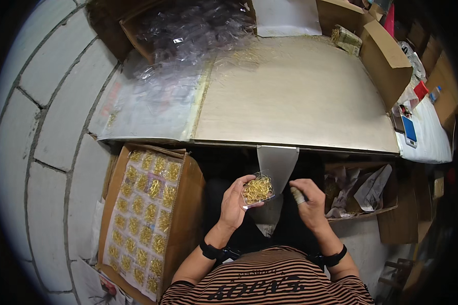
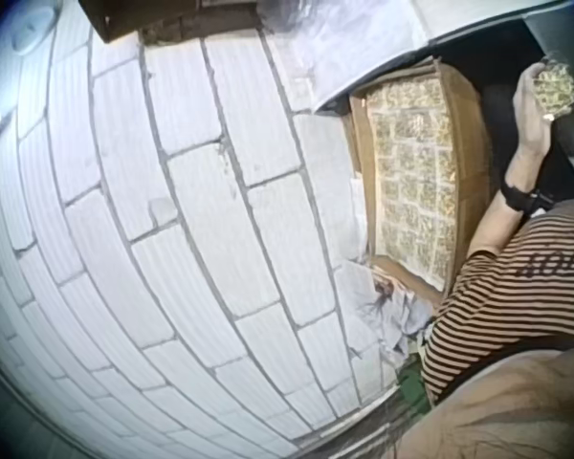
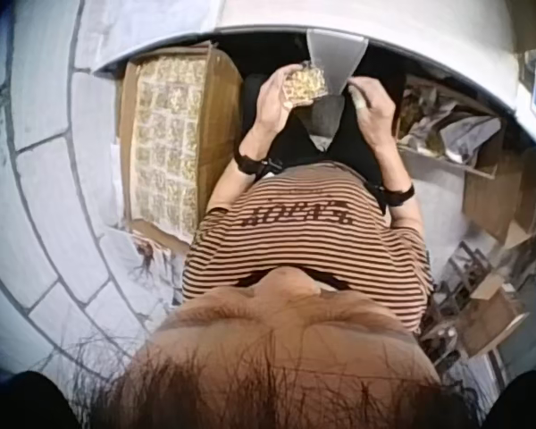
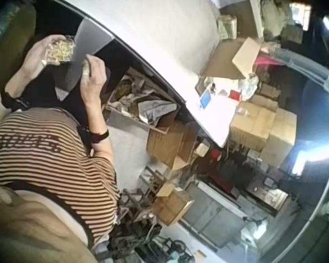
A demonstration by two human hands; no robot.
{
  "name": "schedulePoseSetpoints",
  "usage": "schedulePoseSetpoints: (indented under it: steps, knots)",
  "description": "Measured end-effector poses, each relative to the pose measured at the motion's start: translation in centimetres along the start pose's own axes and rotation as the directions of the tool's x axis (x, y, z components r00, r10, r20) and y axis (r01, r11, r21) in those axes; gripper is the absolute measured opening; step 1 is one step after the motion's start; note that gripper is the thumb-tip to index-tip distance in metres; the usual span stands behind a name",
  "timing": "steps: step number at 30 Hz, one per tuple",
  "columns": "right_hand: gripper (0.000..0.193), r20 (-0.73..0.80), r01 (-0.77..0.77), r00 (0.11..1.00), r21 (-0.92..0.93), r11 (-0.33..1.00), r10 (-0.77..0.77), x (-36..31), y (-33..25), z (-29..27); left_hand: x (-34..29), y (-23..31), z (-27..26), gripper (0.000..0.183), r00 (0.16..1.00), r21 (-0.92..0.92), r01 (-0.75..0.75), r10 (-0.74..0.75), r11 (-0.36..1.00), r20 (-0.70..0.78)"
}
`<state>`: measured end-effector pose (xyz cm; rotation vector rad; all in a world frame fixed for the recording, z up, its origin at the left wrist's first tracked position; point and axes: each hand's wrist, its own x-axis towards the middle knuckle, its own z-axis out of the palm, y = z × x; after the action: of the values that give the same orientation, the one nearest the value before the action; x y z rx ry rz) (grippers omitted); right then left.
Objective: Sort small gold-colored metal parts into plastic bags and feed metal plates into a machine feeder.
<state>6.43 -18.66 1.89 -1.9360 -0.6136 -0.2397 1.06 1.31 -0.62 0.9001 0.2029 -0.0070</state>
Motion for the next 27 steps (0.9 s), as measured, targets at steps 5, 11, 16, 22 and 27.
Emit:
schedulePoseSetpoints:
  steps: [5, 11, 16, 22, 27]
  knots:
    - [0.025, 0.067, 0.148, 0.987, -0.067, 0.987, -0.143, 0.1, -1.2, 1.0, 0.0, -0.8, 0.5, 0.041, 0.998, 0.020, -0.002, 0.003, 1.000, -0.055]
    - [0.026, 0.248, 0.166, 0.962, -0.203, 0.965, -0.114, 0.0, -1.9, 1.3, -0.2, -0.7, 0.7, 0.029, 0.993, 0.054, 0.054, -0.047, 0.997, -0.108]
    - [0.018, 0.360, 0.065, 0.933, -0.140, 0.988, -0.010, -0.1, -2.0, 1.2, 0.0, -1.6, 0.2, 0.024, 0.993, 0.113, 0.059, -0.047, 0.992, -0.104]
    - [0.011, 0.277, -0.183, 0.944, -0.019, 0.983, 0.181, 0.2, -2.0, 1.2, 0.0, -1.3, 0.4, 0.024, 0.991, 0.140, 0.113, -0.103, 0.984, -0.081]
    - [0.012, 0.349, -0.178, 0.907, -0.191, 0.965, 0.236, 0.6, -1.5, 1.1, 0.0, -1.6, 0.3, 0.025, 0.989, 0.119, 0.143, -0.138, 0.983, -0.051]
